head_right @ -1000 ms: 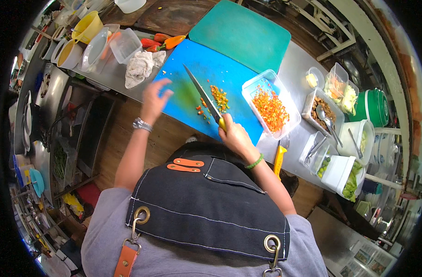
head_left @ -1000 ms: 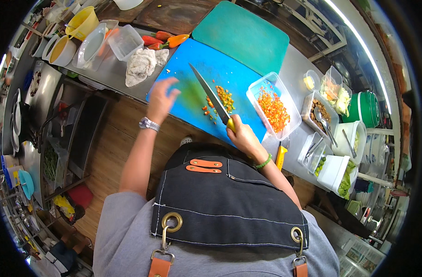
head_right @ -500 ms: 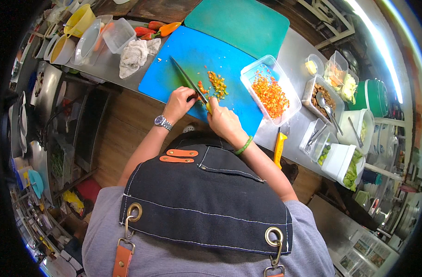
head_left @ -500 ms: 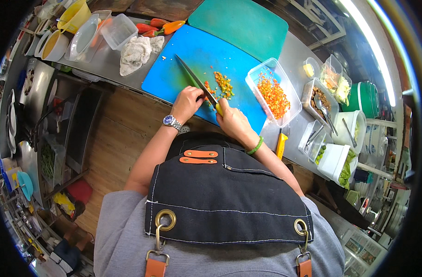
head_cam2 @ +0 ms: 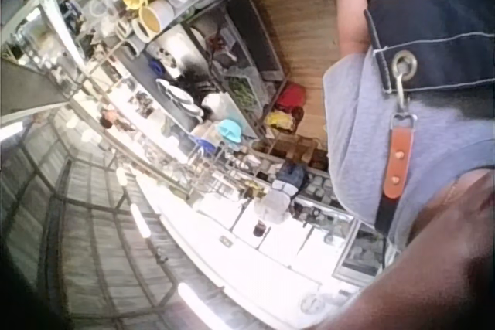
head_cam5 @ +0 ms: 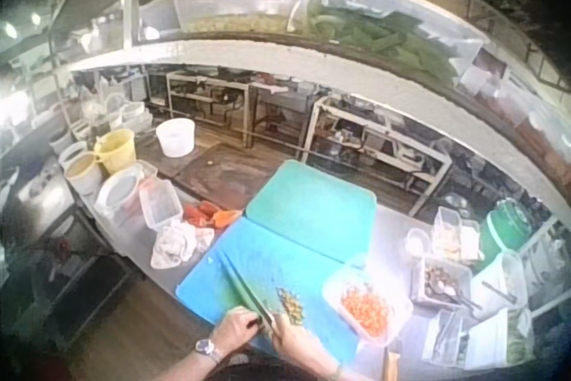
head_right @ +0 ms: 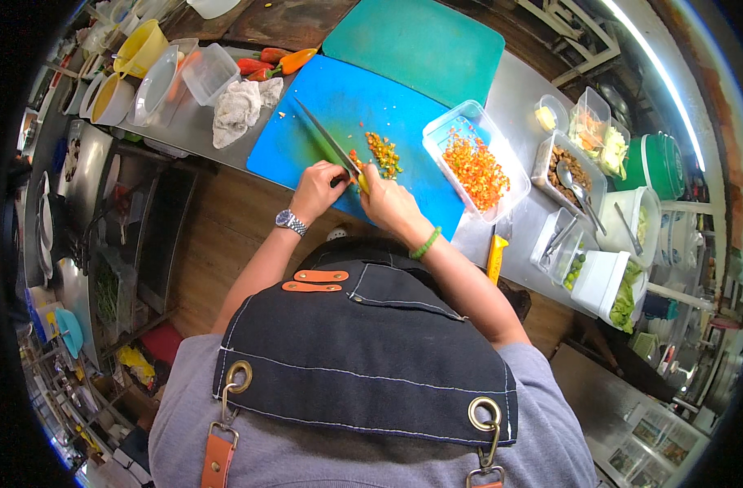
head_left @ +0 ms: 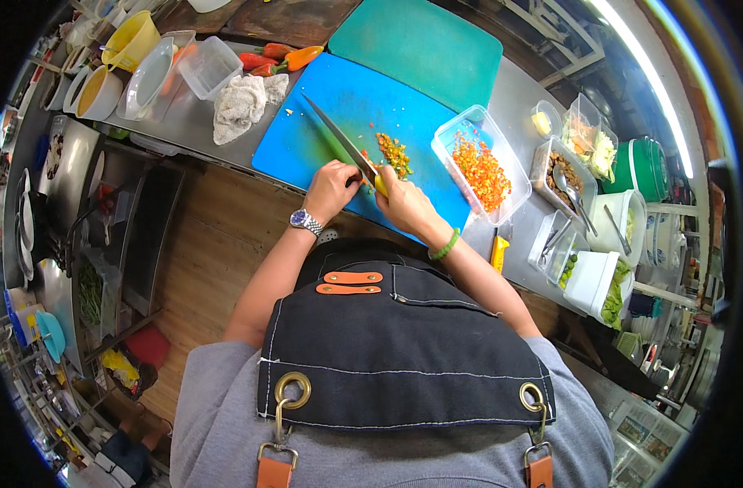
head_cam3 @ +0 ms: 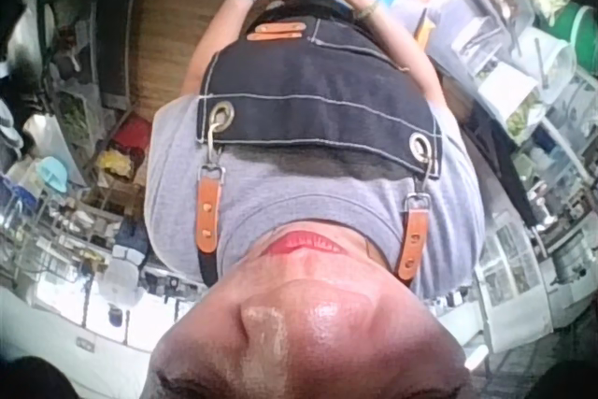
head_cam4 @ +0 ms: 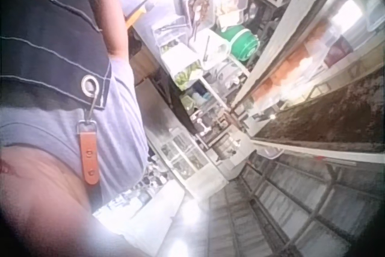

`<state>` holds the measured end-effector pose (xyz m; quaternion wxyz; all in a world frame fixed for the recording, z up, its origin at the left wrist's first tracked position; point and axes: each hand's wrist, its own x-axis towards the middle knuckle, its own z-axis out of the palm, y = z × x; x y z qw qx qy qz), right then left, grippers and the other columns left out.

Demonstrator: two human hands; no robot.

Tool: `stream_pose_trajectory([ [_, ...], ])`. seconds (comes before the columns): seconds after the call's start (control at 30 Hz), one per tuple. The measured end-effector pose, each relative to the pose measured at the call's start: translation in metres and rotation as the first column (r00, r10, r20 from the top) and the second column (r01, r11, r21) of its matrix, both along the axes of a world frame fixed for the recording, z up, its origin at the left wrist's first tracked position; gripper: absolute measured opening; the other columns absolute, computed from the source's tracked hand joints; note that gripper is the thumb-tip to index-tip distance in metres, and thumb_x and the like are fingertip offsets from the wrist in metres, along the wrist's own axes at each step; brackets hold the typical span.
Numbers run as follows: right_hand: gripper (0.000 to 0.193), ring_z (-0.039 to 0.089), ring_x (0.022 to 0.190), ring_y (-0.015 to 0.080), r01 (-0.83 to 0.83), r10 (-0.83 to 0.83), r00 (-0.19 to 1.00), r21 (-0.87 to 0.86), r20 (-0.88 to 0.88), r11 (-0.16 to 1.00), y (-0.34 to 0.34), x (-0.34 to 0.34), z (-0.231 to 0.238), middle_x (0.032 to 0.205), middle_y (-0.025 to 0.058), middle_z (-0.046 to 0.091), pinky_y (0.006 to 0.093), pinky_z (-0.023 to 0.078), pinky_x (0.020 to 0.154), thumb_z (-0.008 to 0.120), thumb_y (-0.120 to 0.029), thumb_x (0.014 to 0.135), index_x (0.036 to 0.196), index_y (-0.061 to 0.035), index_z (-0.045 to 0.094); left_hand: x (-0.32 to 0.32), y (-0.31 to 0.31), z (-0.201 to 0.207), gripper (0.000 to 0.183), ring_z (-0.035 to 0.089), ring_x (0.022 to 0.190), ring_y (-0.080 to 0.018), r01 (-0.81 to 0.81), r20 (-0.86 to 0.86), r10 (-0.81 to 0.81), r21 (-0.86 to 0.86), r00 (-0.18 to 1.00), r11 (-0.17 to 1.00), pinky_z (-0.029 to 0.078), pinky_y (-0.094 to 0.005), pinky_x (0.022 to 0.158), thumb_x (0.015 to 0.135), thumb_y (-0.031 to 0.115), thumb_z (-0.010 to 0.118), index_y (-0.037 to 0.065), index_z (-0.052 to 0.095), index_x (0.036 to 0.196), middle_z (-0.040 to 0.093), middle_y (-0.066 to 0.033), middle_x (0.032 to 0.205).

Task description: The person dices orange bell peppers on a blue cutting board using a chef's knife, then transfers the diced pieces into a clear plastic container. They continue chopping additional peppers and place the finished pieces into the container.

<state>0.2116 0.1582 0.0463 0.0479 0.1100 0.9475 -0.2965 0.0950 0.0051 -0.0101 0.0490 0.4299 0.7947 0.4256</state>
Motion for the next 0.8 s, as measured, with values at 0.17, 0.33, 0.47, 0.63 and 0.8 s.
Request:
stream_pose_trajectory([
  [0.17,0.029,0.064,0.077,0.0514,0.04,-0.04,0.998,0.003,0.041,0.999,-0.01,0.019,-0.011,0.08,0.0295,0.066,0.0611,0.047,0.066,0.06,-0.017,0.093,0.113,-0.006,0.041,0.001,0.0,-0.001,0.009,0.065,0.082,-0.0336,-0.001,-0.028,0.002,0.012,1.0,1.0,0.052,-0.0432,0.074,0.077,0.005,0.073,0.002,0.069,0.084,0.068,-0.015,0.082],
  [0.33,0.03,0.064,0.079,0.0528,0.005,-0.006,1.0,-0.055,-0.015,0.998,-0.003,-0.013,-0.023,0.083,0.0312,0.066,0.0622,0.05,0.069,0.058,-0.019,0.093,0.112,-0.0036,0.04,0.0,0.001,0.001,0.009,0.065,0.083,-0.0331,0.018,-0.011,-0.018,-0.017,1.0,1.0,0.053,-0.0436,0.075,0.078,0.006,0.073,0.003,0.069,0.085,0.068,-0.015,0.083],
  [0.47,0.031,0.063,0.085,0.0534,0.074,-0.075,0.997,-0.096,-0.011,0.993,0.015,-0.031,-0.022,0.087,0.0331,0.066,0.0622,0.048,0.075,0.059,-0.02,0.093,0.112,-0.0043,0.041,-0.002,-0.003,0.006,0.01,0.065,0.081,-0.0324,0.031,0.1,-0.03,-0.014,0.995,0.999,0.053,-0.0424,0.075,0.08,0.004,0.074,0.002,0.068,0.087,0.068,-0.0147,0.084],
  [0.63,0.028,0.063,0.078,0.0532,0.073,-0.076,0.997,-0.09,-0.031,0.993,0.016,-0.006,-0.001,0.081,0.0325,0.065,0.0604,0.047,0.069,0.059,-0.018,0.094,0.111,-0.0044,0.042,0.002,-0.003,0.015,0.011,0.065,0.081,-0.032,-0.071,0.307,0.055,0.042,0.95,0.997,0.053,-0.0421,0.074,0.08,0.002,0.074,0.001,0.068,0.088,0.068,-0.0135,0.085],
  [0.8,0.027,0.063,0.079,0.0529,0.059,-0.058,0.998,-0.097,0.011,0.994,0.009,0.013,-0.003,0.081,0.0313,0.065,0.0603,0.046,0.068,0.059,-0.018,0.094,0.11,-0.006,0.041,-0.003,-0.001,-0.002,0.008,0.064,0.083,-0.0344,0.011,0.038,-0.011,0.014,0.999,1.0,0.053,-0.0437,0.074,0.081,0.003,0.071,0.002,0.068,0.088,0.067,-0.0151,0.087],
])
